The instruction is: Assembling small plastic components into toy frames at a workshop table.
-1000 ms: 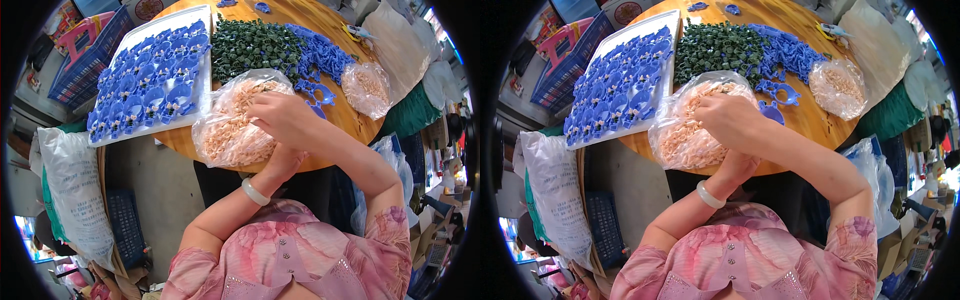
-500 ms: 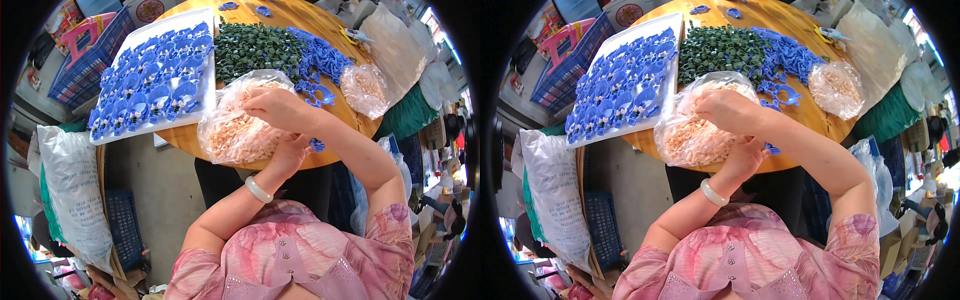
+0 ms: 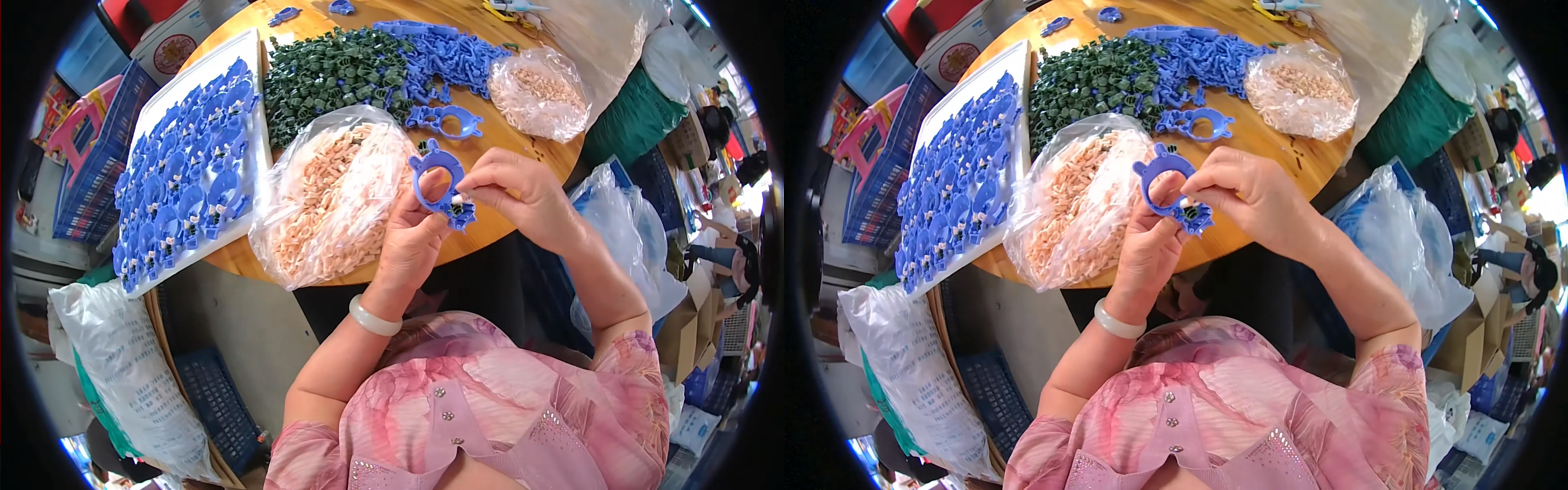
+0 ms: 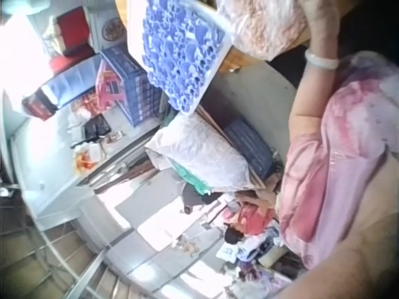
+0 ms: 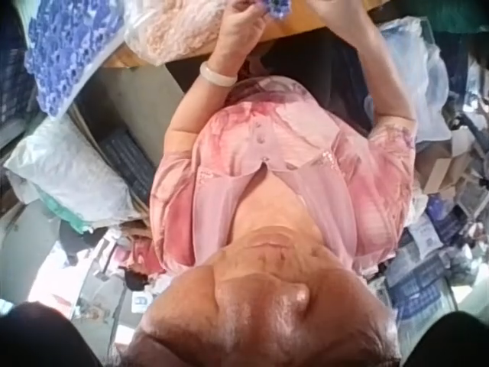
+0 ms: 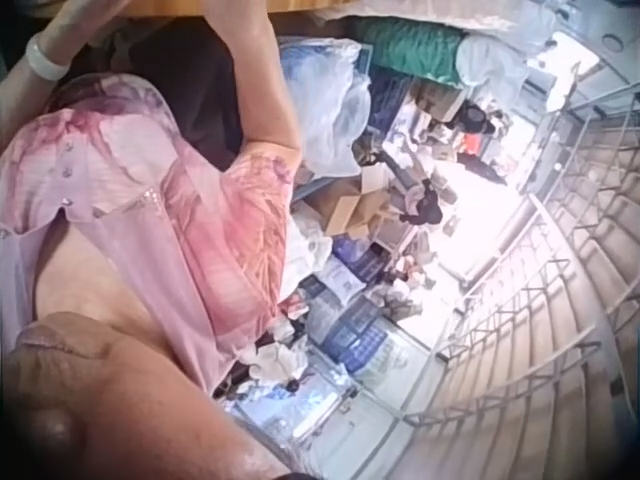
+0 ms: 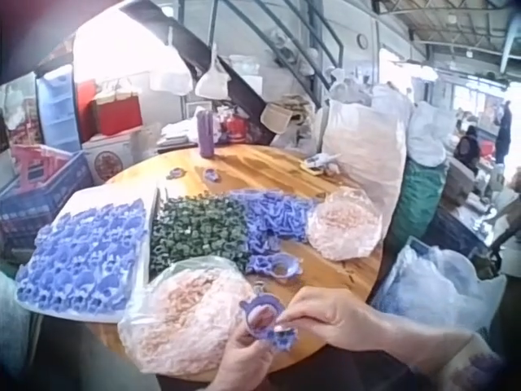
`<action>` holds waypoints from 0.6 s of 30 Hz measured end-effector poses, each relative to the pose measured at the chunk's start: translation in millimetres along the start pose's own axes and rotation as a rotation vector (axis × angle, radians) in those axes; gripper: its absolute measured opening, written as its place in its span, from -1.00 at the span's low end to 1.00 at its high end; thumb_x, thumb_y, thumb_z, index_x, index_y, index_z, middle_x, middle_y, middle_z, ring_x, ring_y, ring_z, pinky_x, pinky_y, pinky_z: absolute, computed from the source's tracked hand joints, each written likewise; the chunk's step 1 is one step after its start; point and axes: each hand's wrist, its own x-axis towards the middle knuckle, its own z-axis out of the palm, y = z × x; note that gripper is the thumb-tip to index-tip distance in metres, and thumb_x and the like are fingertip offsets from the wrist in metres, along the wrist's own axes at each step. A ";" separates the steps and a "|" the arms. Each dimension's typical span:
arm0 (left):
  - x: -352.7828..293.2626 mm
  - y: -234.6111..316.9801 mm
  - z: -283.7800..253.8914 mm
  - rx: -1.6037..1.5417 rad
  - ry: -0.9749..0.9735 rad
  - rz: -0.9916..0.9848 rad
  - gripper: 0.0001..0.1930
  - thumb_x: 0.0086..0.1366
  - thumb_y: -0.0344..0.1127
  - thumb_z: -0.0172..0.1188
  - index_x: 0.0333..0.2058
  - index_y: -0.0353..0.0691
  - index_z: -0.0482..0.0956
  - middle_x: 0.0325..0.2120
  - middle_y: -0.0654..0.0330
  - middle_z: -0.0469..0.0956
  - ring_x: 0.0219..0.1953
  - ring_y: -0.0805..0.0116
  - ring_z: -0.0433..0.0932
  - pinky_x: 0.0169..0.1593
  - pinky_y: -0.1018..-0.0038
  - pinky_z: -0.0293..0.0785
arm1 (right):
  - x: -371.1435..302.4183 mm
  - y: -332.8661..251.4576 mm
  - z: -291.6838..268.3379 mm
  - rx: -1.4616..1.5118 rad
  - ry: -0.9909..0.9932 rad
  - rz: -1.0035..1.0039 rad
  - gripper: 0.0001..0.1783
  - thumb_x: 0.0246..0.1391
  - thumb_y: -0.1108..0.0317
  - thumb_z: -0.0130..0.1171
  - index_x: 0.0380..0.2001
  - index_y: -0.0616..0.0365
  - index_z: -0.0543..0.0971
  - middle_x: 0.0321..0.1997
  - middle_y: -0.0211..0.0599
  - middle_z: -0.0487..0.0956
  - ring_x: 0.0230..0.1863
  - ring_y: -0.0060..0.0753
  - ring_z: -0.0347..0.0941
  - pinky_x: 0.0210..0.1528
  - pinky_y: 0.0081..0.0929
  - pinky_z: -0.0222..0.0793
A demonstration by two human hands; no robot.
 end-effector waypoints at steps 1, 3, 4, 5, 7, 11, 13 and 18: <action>-0.4 -0.2 0.4 0.023 0.034 0.002 -0.46 0.17 -0.53 0.13 0.15 -0.24 0.26 0.02 0.17 0.39 0.05 0.27 0.42 0.12 0.31 0.36 | -4.9 -1.4 4.8 0.081 0.051 0.061 -0.87 0.03 0.57 0.11 -0.30 0.27 0.53 -0.35 -0.32 0.49 -0.30 -0.53 0.45 -0.25 -0.61 0.35; -0.7 -0.4 0.3 0.017 0.022 -0.016 -0.46 0.16 -0.55 0.13 0.14 -0.25 0.26 0.03 0.17 0.38 0.05 0.34 0.41 0.11 0.35 0.37 | -9.4 -1.2 10.6 0.121 0.085 0.114 -0.85 0.01 0.55 0.12 -0.29 0.23 0.51 -0.38 -0.29 0.49 -0.33 -0.43 0.45 -0.29 -0.55 0.35; -1.2 -0.6 -0.2 0.023 0.014 -0.013 -0.46 0.16 -0.54 0.14 0.14 -0.24 0.27 0.03 0.17 0.38 0.06 0.34 0.40 0.11 0.36 0.36 | -10.5 -1.3 12.5 0.158 0.114 0.162 -0.83 -0.01 0.53 0.14 -0.28 0.19 0.50 -0.41 -0.26 0.49 -0.37 -0.34 0.45 -0.32 -0.50 0.35; -1.6 -0.9 -0.7 0.028 0.005 -0.009 -0.46 0.16 -0.54 0.15 0.14 -0.24 0.27 0.03 0.18 0.38 0.06 0.34 0.40 0.11 0.37 0.36 | -10.7 -2.1 13.6 0.160 0.116 0.164 -0.83 -0.01 0.53 0.14 -0.28 0.19 0.50 -0.41 -0.26 0.49 -0.37 -0.34 0.45 -0.32 -0.50 0.35; -2.3 -1.8 -1.9 0.015 0.008 -0.010 -0.44 0.15 -0.55 0.17 0.14 -0.24 0.27 0.03 0.19 0.38 0.06 0.35 0.40 0.11 0.39 0.36 | -10.5 -4.2 15.3 0.081 0.084 0.115 -0.82 -0.03 0.51 0.15 -0.28 0.16 0.48 -0.41 -0.23 0.49 -0.38 -0.28 0.47 -0.33 -0.45 0.36; -4.3 -2.5 -6.2 0.017 -0.006 0.011 -0.41 0.10 -0.57 0.22 0.14 -0.25 0.28 0.06 0.20 0.36 0.09 0.37 0.36 0.12 0.43 0.33 | -9.9 -5.5 20.3 -0.065 0.070 0.053 -0.78 -0.05 0.60 0.15 -0.27 0.21 0.49 -0.37 -0.26 0.50 -0.36 -0.40 0.47 -0.30 -0.53 0.37; -4.3 -2.4 -5.8 0.024 0.005 0.009 -0.40 0.09 -0.57 0.23 0.14 -0.25 0.28 0.07 0.19 0.36 0.10 0.36 0.35 0.12 0.44 0.33 | -9.6 -7.6 21.7 -0.137 0.094 -0.004 -0.78 -0.06 0.58 0.16 -0.28 0.17 0.48 -0.39 -0.23 0.50 -0.38 -0.24 0.47 -0.34 -0.45 0.36; -5.7 -2.7 -3.6 0.059 -0.006 0.052 -0.39 0.08 -0.55 0.25 0.13 -0.28 0.28 0.08 0.16 0.34 0.12 0.33 0.33 0.13 0.42 0.32 | -12.1 -14.0 24.1 -0.219 0.072 -0.002 -0.82 -0.04 0.51 0.13 -0.29 0.12 0.46 -0.40 -0.20 0.48 -0.34 -0.12 0.45 -0.33 -0.32 0.36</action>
